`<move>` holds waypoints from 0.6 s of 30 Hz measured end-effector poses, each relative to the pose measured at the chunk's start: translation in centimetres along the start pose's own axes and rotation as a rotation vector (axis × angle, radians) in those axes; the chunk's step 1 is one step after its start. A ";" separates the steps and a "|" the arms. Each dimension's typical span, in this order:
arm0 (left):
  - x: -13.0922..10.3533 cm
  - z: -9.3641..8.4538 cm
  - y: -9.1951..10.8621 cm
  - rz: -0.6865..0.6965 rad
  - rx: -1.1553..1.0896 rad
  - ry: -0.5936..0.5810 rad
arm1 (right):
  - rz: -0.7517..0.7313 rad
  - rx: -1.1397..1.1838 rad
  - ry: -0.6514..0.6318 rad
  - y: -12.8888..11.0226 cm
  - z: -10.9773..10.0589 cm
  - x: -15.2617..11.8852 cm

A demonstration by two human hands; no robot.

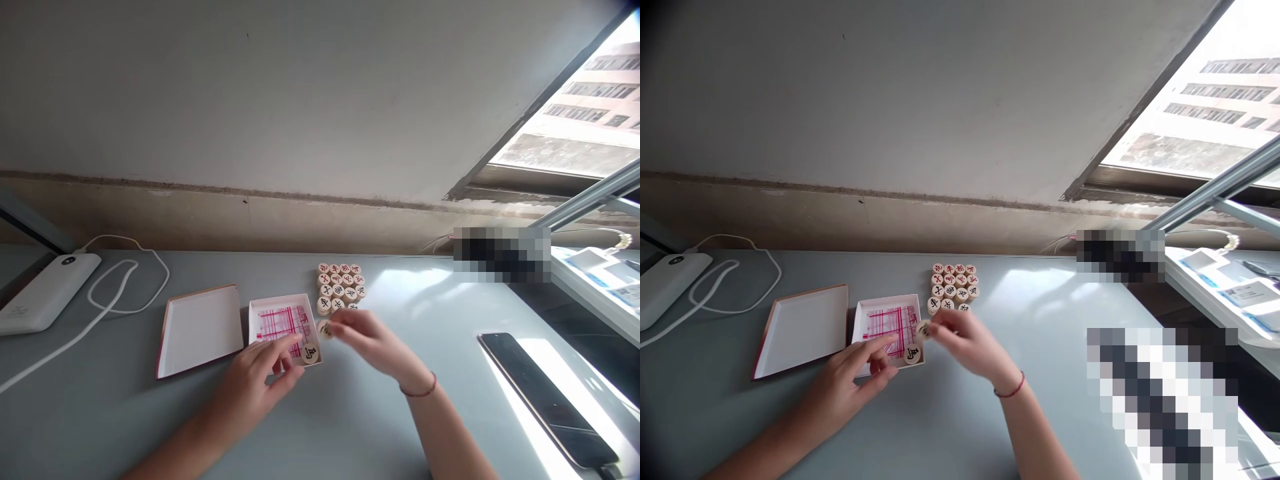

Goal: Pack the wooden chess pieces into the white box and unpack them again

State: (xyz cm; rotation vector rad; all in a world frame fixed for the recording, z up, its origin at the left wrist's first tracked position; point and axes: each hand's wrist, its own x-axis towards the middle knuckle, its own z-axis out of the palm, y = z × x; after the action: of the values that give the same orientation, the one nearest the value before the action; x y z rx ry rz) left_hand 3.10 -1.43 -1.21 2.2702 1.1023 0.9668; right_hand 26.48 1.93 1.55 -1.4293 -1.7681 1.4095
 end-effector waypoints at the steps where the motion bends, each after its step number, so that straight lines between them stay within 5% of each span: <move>1: 0.1 -0.1 0.0 -0.010 -0.005 -0.002 | 0.032 -0.033 0.080 0.3 -1.0 -0.1; 6: 0.4 -0.5 0.5 -0.040 0.002 -0.012 | 0.242 -0.159 0.222 2.1 -3.9 -0.2; 18: 0.6 -0.5 0.8 0.007 0.021 -0.033 | 0.311 -0.315 0.229 3.1 -3.9 -0.2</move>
State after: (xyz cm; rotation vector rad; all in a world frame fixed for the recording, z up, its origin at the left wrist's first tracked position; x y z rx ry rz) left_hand 3.36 -1.33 -0.14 2.2994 1.0965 0.9216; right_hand 31.11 3.21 0.28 -2.0164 -1.7274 1.0810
